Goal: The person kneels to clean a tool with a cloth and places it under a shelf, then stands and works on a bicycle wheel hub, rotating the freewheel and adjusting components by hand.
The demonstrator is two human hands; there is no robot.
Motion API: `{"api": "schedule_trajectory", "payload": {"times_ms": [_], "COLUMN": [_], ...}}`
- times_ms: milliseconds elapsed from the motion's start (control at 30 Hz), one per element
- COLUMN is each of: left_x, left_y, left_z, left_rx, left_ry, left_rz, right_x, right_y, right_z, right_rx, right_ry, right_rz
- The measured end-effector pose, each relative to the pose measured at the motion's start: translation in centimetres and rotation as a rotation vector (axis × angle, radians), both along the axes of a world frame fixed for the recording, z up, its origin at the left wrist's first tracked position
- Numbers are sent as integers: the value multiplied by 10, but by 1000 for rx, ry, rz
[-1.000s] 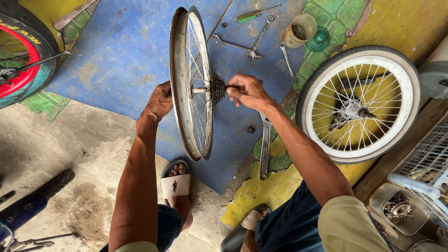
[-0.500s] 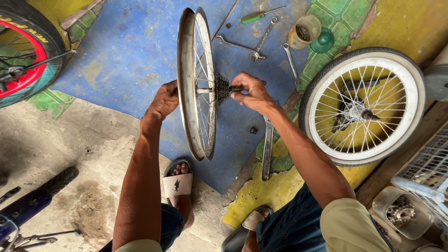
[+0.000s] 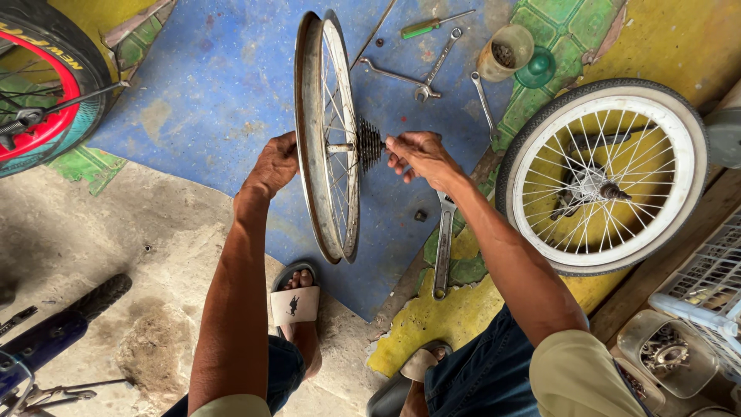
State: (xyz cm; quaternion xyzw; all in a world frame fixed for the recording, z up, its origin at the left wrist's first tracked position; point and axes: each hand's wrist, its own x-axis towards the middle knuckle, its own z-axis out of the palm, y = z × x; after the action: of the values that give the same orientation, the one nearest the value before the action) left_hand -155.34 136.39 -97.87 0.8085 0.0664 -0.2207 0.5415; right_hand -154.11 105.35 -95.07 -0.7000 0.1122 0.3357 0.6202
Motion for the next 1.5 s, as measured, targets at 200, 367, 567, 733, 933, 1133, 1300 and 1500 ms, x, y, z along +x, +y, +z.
{"api": "schedule_trajectory", "payload": {"times_ms": [200, 367, 567, 733, 933, 1133, 1300, 1500], "left_x": [-1, 0, -1, -2, -1, -3, -1, -1], "left_y": [4, 6, 3, -1, -3, 1, 0, 2], "left_z": [-15, -22, -11, 10, 10, 0, -3, -7], "left_rx": [14, -270, -138, 49, 2, 12, 8, -21], "left_ry": [8, -31, -117, 52, 37, 27, -11, 3], "left_rz": [0, 37, 1, -20, -29, -13, -15, -29], "right_x": [-3, 0, -2, -2, -8, -6, -6, -6], "right_y": [2, 5, 8, 5, 10, 8, 11, 11], "right_z": [-7, -6, -1, 1, -2, -1, 6, 16], "right_rx": [2, -87, -4, -69, -49, 69, 113, 37], "right_ry": [-511, -94, -383, -97, -355, -58, -215, -117], "right_rz": [108, 51, 114, 41, 58, -88, -9, -51]}}
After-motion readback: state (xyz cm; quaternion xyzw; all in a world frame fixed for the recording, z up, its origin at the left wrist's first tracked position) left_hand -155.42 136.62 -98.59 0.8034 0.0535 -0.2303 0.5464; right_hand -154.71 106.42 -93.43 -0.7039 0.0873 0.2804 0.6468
